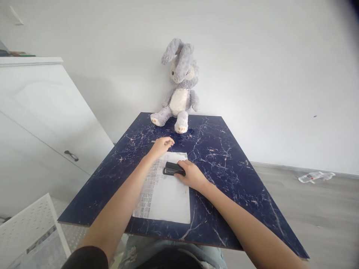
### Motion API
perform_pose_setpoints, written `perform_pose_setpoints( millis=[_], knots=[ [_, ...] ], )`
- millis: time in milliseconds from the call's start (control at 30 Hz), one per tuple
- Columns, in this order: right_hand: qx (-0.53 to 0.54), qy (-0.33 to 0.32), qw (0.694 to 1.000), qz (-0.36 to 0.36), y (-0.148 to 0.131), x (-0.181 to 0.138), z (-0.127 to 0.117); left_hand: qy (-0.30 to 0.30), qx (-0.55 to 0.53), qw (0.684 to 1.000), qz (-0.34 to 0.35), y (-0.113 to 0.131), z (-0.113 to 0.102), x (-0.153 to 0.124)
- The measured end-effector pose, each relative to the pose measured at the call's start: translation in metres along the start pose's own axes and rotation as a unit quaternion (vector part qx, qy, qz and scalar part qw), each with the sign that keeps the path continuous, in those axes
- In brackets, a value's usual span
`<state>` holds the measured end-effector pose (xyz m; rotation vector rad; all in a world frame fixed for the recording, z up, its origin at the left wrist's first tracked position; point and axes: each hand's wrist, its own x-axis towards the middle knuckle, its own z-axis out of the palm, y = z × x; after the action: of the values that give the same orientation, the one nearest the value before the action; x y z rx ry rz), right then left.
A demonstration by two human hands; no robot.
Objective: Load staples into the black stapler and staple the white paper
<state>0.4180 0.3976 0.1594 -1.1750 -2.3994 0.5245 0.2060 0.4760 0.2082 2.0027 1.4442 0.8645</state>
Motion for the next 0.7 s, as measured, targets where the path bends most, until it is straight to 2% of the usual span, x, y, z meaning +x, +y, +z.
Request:
perform_pose_setpoints(
  millis=[100, 167, 233, 300, 433, 700],
  knots=[
    [0.017, -0.004, 0.999, -0.036, 0.004, -0.004, -0.007, -0.074, 0.094, 0.989, 0.082, -0.025, 0.023, 0.004],
    [0.022, -0.016, 0.997, -0.074, 0.01, -0.004, -0.013, -0.107, 0.171, 0.971, 0.13, -0.034, 0.031, -0.004],
    [0.023, -0.006, 0.996, -0.086, 0.019, -0.004, -0.021, -0.121, 0.23, 0.955, 0.146, -0.037, 0.034, -0.015],
    [0.03, 0.037, 0.997, -0.061, 0.033, -0.003, -0.029, -0.104, 0.259, 0.95, 0.139, -0.035, 0.036, -0.024],
    [0.011, 0.14, 0.99, 0.035, 0.062, 0.0, -0.042, -0.06, 0.284, 0.945, 0.149, -0.029, 0.044, -0.036],
    [-0.08, 0.212, 0.965, 0.129, 0.094, 0.001, -0.045, -0.056, 0.306, 0.935, 0.169, -0.026, 0.05, -0.04]
  ],
)
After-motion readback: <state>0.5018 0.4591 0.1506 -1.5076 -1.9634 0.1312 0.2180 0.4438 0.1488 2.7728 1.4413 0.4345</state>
